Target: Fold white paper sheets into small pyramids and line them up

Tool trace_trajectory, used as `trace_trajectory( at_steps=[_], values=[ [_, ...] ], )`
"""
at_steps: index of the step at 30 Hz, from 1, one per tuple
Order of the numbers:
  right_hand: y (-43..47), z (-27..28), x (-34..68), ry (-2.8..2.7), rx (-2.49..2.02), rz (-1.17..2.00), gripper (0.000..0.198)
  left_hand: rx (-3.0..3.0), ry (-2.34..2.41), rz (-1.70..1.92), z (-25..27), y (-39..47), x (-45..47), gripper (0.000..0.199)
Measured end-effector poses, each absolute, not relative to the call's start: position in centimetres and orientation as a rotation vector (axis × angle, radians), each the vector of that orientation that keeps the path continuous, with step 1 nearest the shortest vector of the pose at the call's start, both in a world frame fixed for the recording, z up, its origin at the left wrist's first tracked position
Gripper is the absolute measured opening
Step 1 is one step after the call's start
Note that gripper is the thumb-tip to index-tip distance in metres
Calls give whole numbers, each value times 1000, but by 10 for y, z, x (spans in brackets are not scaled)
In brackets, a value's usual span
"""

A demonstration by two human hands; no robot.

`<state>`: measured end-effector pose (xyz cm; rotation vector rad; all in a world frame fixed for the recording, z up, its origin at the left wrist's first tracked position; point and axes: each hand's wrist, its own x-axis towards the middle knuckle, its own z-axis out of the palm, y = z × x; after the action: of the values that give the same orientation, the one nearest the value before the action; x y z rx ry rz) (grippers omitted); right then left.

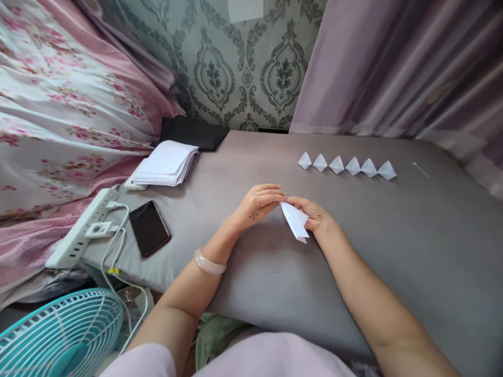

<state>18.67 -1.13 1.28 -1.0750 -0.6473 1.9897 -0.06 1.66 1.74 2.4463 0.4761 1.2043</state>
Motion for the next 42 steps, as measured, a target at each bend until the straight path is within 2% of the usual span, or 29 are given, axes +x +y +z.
trace_trajectory(
  at_steps=[3,6,9,13,18,34,38,42],
  values=[
    [-12,13,187,-577,-1129,2045,11,2456,513,1134,18,16,-1,19],
    [-12,20,194,-729,-1230,1923,8,2331,636,1052,19,14,0,18],
    [-13,34,208,-896,-1197,1638,23,1962,781,963,19,9,3,22],
    [-19,60,221,-1078,-944,1558,55,1460,742,864,22,1,10,32],
    [-28,77,209,-1130,-1100,1355,65,1263,694,855,27,-8,17,34],
    [-27,80,201,-1056,-1181,1177,33,1269,795,909,25,-14,26,32],
    [-31,85,193,-1207,-1184,1010,29,1271,758,992,27,-12,26,33],
    [-39,87,182,-1395,-1259,662,24,1208,683,1269,40,-9,26,35]
  ],
)
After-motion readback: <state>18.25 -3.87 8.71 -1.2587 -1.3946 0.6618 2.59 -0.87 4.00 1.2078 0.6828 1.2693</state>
